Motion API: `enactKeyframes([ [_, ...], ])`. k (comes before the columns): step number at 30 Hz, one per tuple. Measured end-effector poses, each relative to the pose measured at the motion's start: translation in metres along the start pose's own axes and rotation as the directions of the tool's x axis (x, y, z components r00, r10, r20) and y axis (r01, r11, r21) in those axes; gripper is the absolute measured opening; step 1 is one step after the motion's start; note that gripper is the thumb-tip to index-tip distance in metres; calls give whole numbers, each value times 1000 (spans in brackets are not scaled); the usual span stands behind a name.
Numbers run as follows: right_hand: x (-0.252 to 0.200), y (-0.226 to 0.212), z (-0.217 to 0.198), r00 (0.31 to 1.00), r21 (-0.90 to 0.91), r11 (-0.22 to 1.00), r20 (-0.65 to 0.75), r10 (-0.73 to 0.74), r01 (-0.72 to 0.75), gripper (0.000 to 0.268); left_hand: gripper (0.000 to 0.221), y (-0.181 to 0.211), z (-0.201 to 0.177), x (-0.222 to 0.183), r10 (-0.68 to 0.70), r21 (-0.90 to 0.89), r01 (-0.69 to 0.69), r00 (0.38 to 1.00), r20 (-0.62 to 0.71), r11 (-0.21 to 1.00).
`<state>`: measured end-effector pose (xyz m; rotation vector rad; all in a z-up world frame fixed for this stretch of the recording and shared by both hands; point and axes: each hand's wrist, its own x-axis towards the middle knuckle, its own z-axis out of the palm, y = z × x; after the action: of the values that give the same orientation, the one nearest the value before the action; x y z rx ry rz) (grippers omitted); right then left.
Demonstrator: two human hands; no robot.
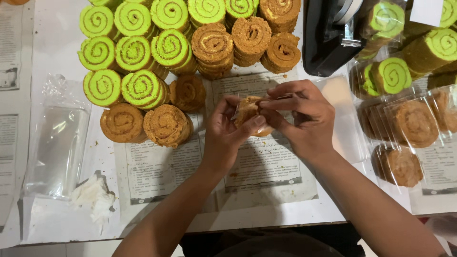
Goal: The person wraps slices of cake rolls in plastic film and places them into plastic containers.
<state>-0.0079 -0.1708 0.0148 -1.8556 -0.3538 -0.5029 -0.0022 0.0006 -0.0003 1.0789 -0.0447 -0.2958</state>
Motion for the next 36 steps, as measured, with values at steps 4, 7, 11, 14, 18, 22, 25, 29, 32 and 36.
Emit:
enactKeyframes([
  [4, 3, -1, 1, 999, 4, 999, -7, -51, 51, 11, 29, -1, 0, 0, 12, -4, -12, 1000, 0, 1000],
  [7, 8, -1, 0, 997, 109, 992, -49, -62, 67, 16, 36, -10, -7, 5, 80, -78, -81, 997, -16, 994],
  [11, 10, -7, -5, 984, 6, 984, -2, -177, 177, 12, 37, -22, -18, 12, 117, -17, -118, 993, -18, 993],
  [14, 11, -1, -9, 956, -103, 951, 38, -290, 293, 12, 38, -16, -12, 10, 118, -5, -118, 993, -23, 993],
  [18, 12, -6, -13, 946, -237, 916, 105, -308, 324, 12, 38, -15, -12, 7, 102, 13, -102, 994, -50, 995],
  [22, 18, -9, -16, 944, -280, 902, 130, -302, 328, 16, 40, -15, -12, 10, 117, 35, -116, 992, -46, 993],
  [25, 18, -10, -19, 978, -264, 942, 62, -198, 207, 25, 36, -14, -9, 8, 110, 50, -109, 993, -30, 993],
  [29, 11, -2, -15, 996, -73, 994, -37, -86, 83, 26, 39, -14, -7, 5, 158, 163, -151, 987, -28, 975],
  [32, 7, -3, -16, 986, -72, 988, -84, -140, 134, 25, 37, -15, -6, 2, 160, 216, -150, 987, -30, 965],
  [36, 4, 2, -11, 940, -206, 924, -43, -338, 323, 6, 35, -5, 3, 0, 138, 208, -133, 990, -11, 969],
])
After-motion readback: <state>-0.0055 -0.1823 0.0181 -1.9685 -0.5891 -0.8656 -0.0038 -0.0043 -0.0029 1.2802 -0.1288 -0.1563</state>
